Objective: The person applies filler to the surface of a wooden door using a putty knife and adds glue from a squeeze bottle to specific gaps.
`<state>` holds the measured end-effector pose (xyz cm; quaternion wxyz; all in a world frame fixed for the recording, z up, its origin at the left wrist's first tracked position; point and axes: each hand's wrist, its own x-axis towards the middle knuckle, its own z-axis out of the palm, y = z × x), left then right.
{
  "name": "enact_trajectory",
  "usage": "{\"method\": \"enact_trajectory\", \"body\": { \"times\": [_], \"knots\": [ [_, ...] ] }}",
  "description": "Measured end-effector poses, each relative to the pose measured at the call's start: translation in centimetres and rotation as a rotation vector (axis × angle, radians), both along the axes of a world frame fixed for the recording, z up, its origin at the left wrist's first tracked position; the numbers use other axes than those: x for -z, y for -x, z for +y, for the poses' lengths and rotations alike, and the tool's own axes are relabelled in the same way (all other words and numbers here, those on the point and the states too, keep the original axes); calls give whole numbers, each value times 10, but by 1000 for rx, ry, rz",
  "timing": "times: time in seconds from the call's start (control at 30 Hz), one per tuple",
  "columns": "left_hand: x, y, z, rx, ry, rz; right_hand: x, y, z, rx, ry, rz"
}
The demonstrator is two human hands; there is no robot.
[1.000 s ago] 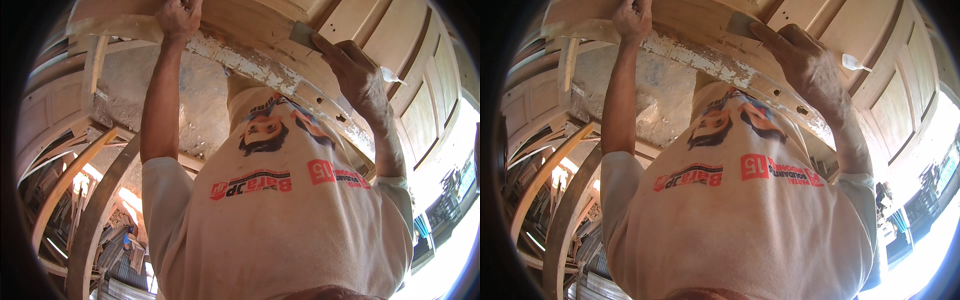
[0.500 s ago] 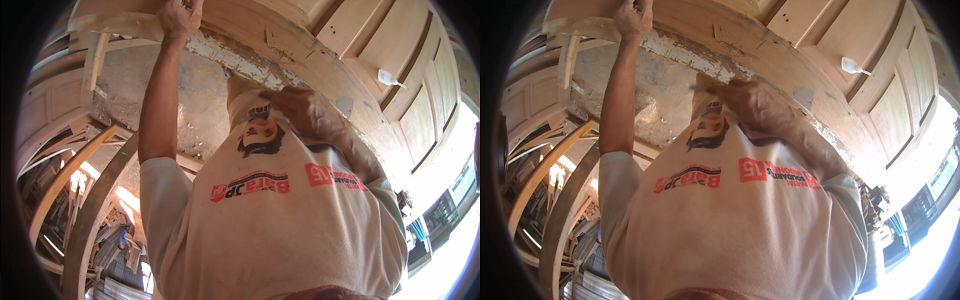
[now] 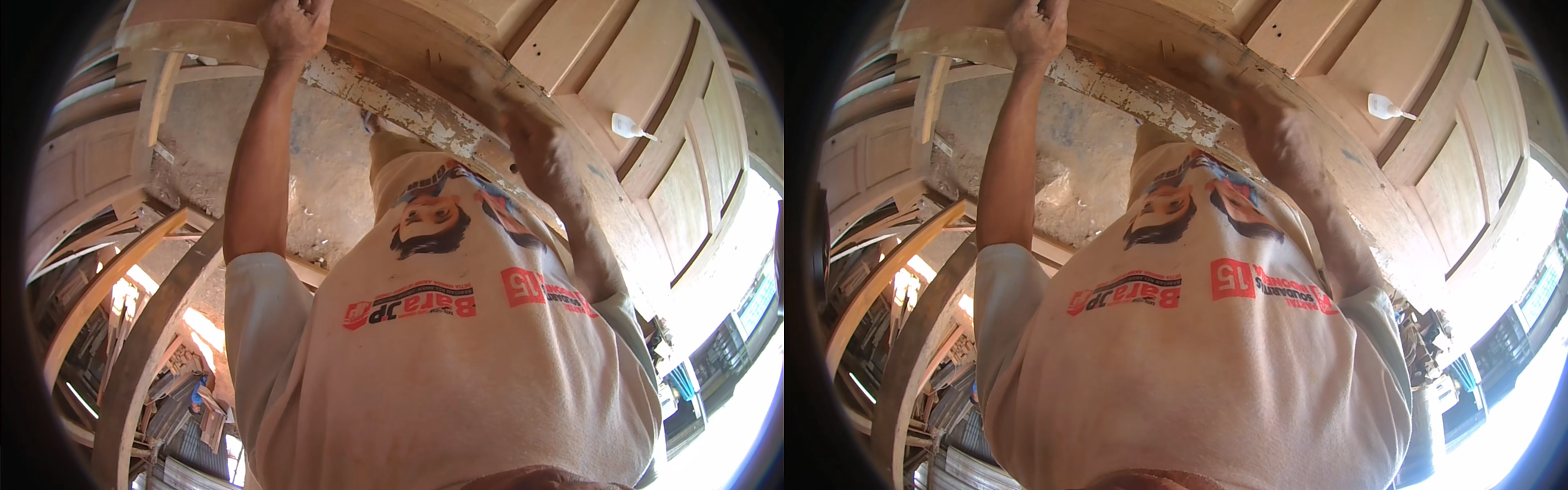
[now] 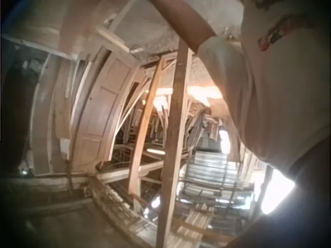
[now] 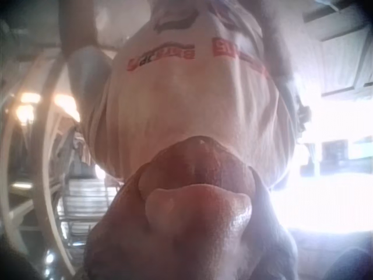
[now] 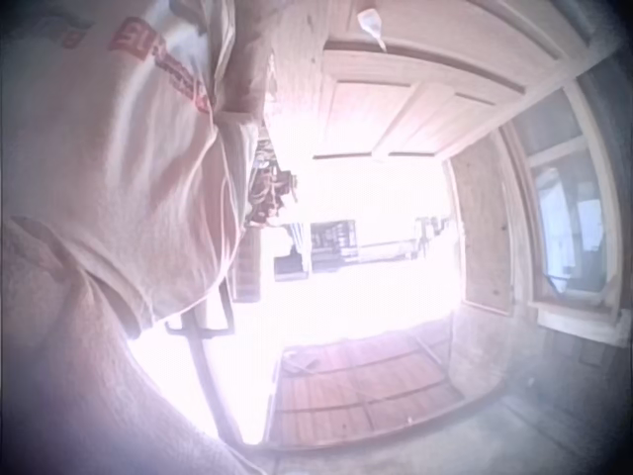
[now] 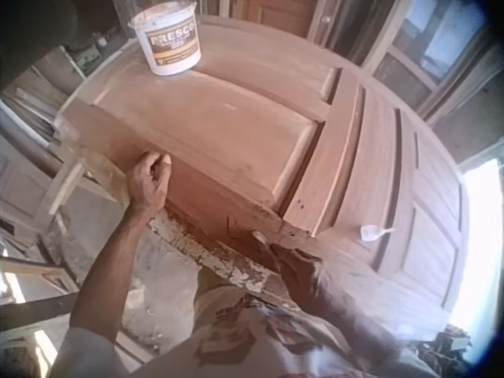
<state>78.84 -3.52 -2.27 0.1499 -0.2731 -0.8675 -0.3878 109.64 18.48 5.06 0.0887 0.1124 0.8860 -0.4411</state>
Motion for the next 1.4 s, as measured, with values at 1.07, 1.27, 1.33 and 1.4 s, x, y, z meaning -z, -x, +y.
{"method": "enact_trajectory", "body": {
  "times": [1.07, 1.27, 1.33, 1.4],
  "knots": [
    [14, 7, -1, -29, 3, 59, 9, 14, 25, 50, 39, -108],
    [8, 4, -1, -44, 31, 11, 15, 21, 35, -140, 257, -251],
    [7, 5, 0, -19, 45, 43, 5, 13, 27, -223, 197, -239],
    [10, 4, 1, -32, 1, 60, -6, 7, 21, -160, 60, -36]
  ]
}}
